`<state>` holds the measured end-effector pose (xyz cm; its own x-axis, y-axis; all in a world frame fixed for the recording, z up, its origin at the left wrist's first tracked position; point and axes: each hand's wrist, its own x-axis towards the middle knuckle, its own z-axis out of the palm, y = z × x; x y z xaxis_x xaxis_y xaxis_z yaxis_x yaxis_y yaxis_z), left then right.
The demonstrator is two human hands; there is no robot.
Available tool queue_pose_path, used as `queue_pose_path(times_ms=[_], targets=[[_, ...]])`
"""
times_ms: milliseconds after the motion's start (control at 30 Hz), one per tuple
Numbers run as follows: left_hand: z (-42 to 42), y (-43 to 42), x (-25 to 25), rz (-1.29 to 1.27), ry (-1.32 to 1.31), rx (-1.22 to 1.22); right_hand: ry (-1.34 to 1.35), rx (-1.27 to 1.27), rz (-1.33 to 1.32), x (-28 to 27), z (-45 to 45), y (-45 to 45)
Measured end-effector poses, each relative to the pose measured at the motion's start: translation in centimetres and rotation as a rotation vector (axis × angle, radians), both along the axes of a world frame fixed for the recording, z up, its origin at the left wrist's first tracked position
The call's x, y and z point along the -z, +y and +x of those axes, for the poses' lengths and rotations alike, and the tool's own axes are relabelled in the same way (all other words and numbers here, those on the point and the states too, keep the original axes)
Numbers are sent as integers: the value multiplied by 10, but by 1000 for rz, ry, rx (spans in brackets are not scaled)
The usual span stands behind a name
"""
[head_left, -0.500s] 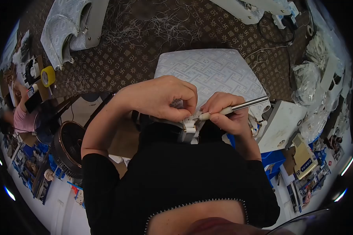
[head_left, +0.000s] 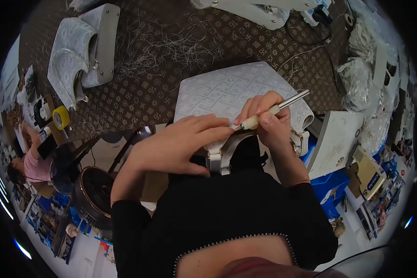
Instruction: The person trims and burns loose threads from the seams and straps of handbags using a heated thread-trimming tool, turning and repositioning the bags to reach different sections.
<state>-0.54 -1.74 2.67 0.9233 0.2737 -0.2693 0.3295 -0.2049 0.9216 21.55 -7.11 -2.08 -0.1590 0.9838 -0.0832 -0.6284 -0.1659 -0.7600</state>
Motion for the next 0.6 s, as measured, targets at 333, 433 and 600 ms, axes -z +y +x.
queue_pose_path(times_ms=[333, 433, 600], targets=[[-4, 6, 2, -35, -60, -269, -68, 150, 233, -39, 25, 12], [2, 5, 3, -68, -13, -343, -35, 236, 313, -49, 32, 9], [-6, 5, -10, 16, 3, -489, -246, 296, 428, -59, 60, 7]])
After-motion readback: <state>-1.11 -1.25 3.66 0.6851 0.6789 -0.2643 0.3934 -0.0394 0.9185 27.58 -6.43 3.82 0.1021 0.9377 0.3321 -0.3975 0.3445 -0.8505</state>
